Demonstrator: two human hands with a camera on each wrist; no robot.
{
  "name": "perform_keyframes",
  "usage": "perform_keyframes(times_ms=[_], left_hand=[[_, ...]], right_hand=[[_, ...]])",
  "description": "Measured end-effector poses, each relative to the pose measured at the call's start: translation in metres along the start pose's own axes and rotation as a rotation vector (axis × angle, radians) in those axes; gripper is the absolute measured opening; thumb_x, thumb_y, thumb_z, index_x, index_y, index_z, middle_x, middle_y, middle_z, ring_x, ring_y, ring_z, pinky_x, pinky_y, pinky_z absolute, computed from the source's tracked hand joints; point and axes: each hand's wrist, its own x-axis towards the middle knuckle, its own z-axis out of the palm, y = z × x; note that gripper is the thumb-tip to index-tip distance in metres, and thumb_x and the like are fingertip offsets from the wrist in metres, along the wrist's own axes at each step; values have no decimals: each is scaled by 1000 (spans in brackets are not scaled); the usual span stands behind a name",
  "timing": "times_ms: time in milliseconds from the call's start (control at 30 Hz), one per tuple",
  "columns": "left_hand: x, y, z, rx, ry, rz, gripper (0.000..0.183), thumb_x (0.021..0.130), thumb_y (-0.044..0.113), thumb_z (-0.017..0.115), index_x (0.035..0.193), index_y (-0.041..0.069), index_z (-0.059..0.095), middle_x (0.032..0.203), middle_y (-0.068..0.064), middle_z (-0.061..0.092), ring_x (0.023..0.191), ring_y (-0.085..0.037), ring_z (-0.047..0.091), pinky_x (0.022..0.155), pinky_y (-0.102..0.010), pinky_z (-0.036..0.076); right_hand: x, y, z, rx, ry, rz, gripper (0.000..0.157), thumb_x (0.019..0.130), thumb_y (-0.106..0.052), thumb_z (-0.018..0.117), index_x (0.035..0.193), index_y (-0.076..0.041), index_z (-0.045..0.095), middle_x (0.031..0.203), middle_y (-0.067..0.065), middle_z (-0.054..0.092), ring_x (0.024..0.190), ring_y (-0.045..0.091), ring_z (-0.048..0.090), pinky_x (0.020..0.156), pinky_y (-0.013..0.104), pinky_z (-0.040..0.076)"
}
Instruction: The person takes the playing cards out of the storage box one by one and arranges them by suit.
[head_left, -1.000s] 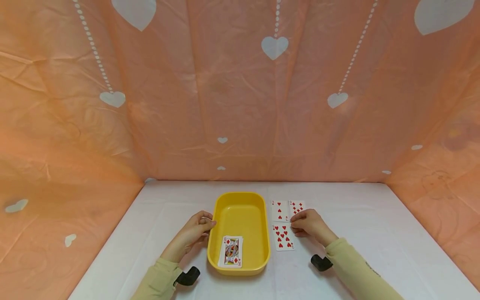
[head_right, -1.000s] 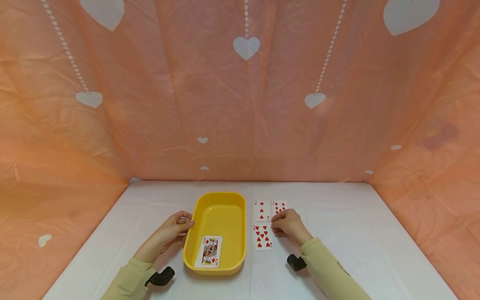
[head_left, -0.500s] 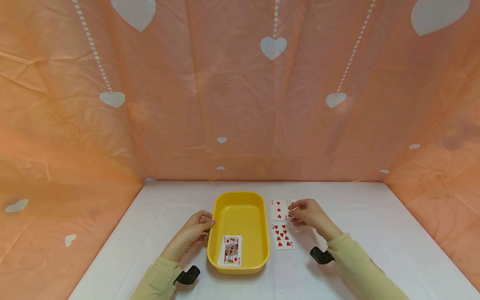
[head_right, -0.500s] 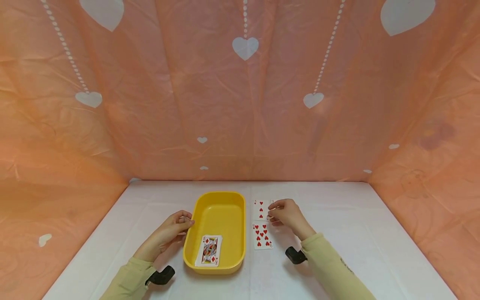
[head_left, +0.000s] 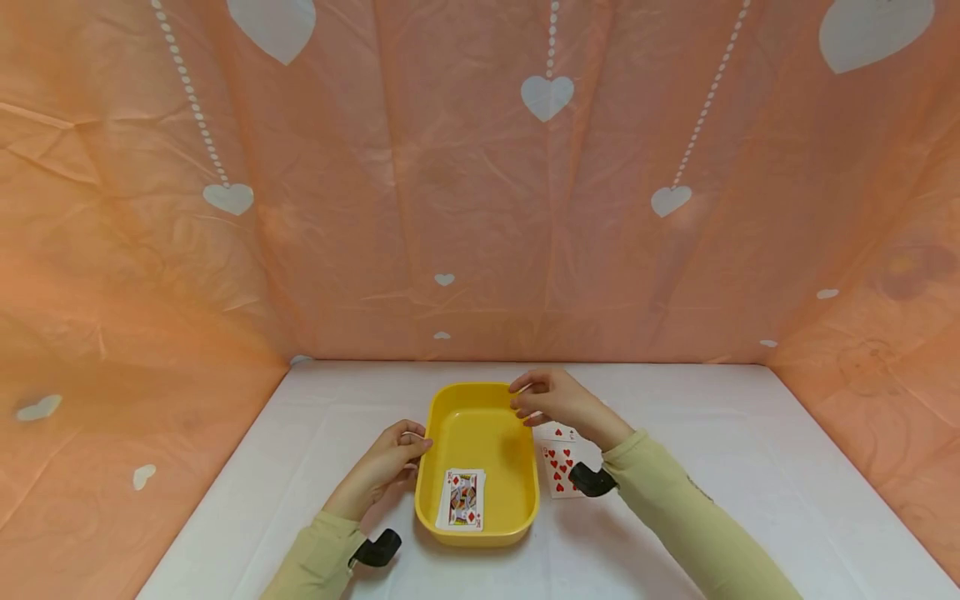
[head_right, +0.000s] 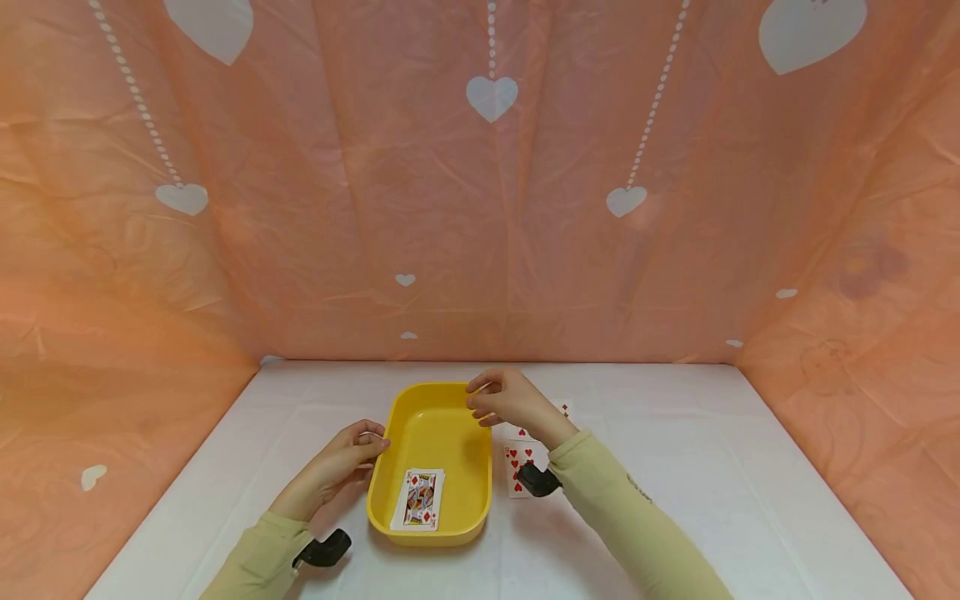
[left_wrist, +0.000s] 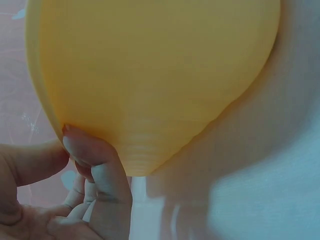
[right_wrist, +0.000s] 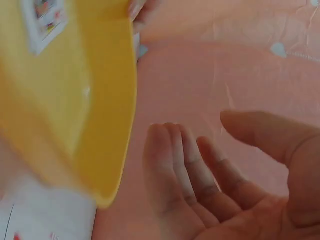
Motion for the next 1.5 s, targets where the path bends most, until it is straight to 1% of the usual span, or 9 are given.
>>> perform_keyframes(times_ms=[167,400,633,733,900,1067,1200,1367,1500], left_hand=[[0,1,0,-2,7,4,24,95,6,56,113,-6,45,87,-10,58,66,-15,55,54,-24,43],[-1,1,1,15,-1,-3,26,95,8,56,115,-6,45,88,-11,61,68,-15,56,54,-24,43],[-4,3,0,26,13,-9,24,95,9,57,112,-4,46,89,-12,62,69,-15,56,55,-24,42],[-5,3,-1,29,10,-4,24,95,9,58,112,-3,46,86,-10,62,67,-14,55,53,-23,41],[-7,3,-1,27,5,3,24,94,8,58,111,-4,47,83,-7,60,64,-12,54,51,-23,40],[-5,2,1,17,9,5,22,94,7,58,110,-3,47,82,-6,59,62,-11,54,50,-22,39],[-5,1,0,13,-1,14,22,94,7,58,110,-4,47,81,-6,60,63,-12,54,50,-22,40],[-4,0,0,13,-8,16,22,95,8,57,109,-4,47,79,-6,59,62,-12,54,49,-22,39],[-4,-1,0,9,-1,16,22,95,8,58,110,-3,47,80,-6,59,62,-11,55,49,-22,40]], right_hand=[[22,-6,21,-20,-82,-28,29,89,-8,66,114,6,60,94,12,67,84,25,65,78,43,54],[40,-2,50,-61,-166,51,37,89,-12,67,119,8,58,99,15,67,95,38,63,80,43,53],[51,13,69,-82,-150,104,26,88,-15,68,108,2,63,92,11,68,93,39,62,79,42,53],[52,18,74,-106,-157,118,23,87,-13,69,105,2,65,88,13,67,87,37,63,78,42,53],[50,23,78,-205,-182,166,18,87,-14,68,96,2,70,79,15,66,68,23,60,71,38,54],[48,25,81,-297,-175,212,23,86,-17,68,85,6,70,75,17,67,58,18,53,64,36,52],[48,26,82,-360,-188,239,25,86,-19,69,80,5,70,75,15,69,61,21,60,65,38,53],[47,26,81,-380,-293,270,21,87,-20,68,83,0,73,77,12,71,74,27,68,66,36,53],[47,26,82,-382,-347,284,19,87,-18,67,84,-1,73,79,12,71,75,26,68,60,31,49]])
